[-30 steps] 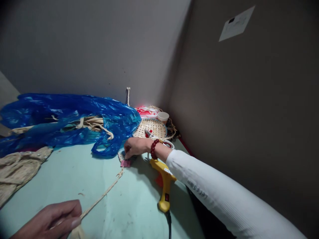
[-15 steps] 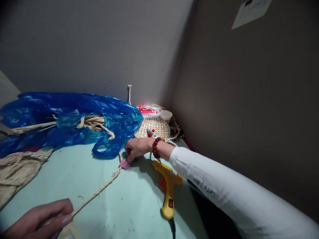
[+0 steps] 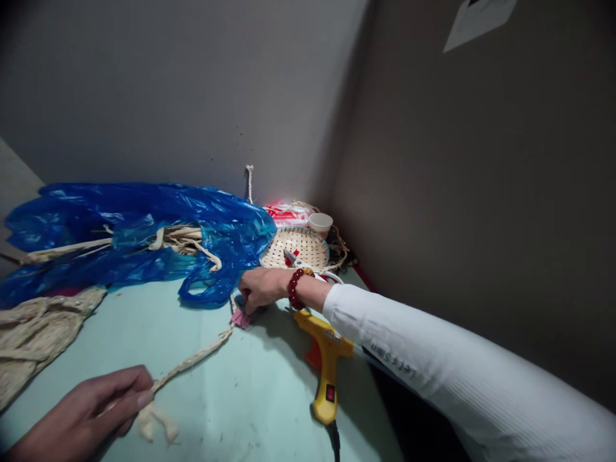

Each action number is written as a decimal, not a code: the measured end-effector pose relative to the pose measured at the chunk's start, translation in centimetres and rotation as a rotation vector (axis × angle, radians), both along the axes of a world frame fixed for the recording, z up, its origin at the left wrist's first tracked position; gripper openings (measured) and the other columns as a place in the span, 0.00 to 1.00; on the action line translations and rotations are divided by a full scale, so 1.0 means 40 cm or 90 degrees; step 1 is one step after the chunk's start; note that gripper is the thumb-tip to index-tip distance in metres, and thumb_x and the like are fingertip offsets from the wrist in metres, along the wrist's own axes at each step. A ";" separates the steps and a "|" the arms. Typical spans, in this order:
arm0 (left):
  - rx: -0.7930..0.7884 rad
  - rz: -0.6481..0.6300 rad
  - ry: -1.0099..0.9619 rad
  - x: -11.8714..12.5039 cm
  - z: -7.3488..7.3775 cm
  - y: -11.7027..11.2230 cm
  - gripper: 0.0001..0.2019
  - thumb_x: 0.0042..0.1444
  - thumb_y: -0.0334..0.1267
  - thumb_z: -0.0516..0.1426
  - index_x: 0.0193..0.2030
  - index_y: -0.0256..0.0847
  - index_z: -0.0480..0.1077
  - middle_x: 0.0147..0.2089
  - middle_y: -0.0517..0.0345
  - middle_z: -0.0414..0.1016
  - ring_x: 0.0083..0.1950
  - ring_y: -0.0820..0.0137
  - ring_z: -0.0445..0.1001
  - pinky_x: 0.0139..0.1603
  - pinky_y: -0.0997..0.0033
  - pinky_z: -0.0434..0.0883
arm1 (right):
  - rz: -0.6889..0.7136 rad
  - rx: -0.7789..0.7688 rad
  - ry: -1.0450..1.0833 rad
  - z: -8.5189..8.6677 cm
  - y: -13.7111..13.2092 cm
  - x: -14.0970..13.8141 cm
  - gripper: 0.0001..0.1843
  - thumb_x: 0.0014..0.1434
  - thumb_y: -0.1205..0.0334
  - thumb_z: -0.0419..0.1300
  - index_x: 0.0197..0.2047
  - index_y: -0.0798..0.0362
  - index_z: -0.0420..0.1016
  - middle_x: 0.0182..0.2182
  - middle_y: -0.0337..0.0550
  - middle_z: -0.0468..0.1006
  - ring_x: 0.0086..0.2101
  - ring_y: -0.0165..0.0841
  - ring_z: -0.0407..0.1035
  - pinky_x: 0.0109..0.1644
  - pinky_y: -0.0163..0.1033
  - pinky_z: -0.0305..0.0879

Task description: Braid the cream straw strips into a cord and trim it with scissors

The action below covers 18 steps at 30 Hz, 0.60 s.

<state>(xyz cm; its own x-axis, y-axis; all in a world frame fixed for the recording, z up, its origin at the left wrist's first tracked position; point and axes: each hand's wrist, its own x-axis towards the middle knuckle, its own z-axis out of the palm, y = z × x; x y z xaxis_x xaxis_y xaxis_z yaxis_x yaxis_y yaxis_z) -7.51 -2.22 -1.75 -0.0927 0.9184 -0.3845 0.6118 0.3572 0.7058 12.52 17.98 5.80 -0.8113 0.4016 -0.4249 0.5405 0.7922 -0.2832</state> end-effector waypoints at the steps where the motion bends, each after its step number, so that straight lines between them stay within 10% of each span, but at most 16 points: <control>1: -0.005 -0.004 0.008 0.009 0.009 0.013 0.19 0.55 0.55 0.48 0.23 0.43 0.62 0.24 0.64 0.58 0.29 0.67 0.60 0.31 0.72 0.58 | -0.001 0.002 -0.001 0.000 0.000 0.000 0.08 0.53 0.63 0.64 0.36 0.58 0.76 0.30 0.41 0.75 0.30 0.30 0.64 0.29 0.32 0.54; 7: 0.034 -0.038 0.032 0.050 0.037 0.081 0.17 0.56 0.51 0.49 0.23 0.42 0.64 0.23 0.65 0.58 0.28 0.68 0.60 0.30 0.72 0.56 | -0.019 0.015 0.007 -0.007 0.000 0.002 0.09 0.53 0.61 0.65 0.36 0.58 0.77 0.31 0.41 0.75 0.31 0.30 0.65 0.28 0.31 0.53; 18: 0.092 0.000 0.180 -0.089 0.069 0.110 0.18 0.57 0.52 0.48 0.26 0.44 0.69 0.26 0.62 0.69 0.32 0.64 0.69 0.34 0.69 0.60 | -0.040 -0.008 0.036 -0.021 0.008 0.010 0.08 0.52 0.62 0.64 0.35 0.58 0.77 0.29 0.41 0.76 0.29 0.30 0.64 0.28 0.32 0.54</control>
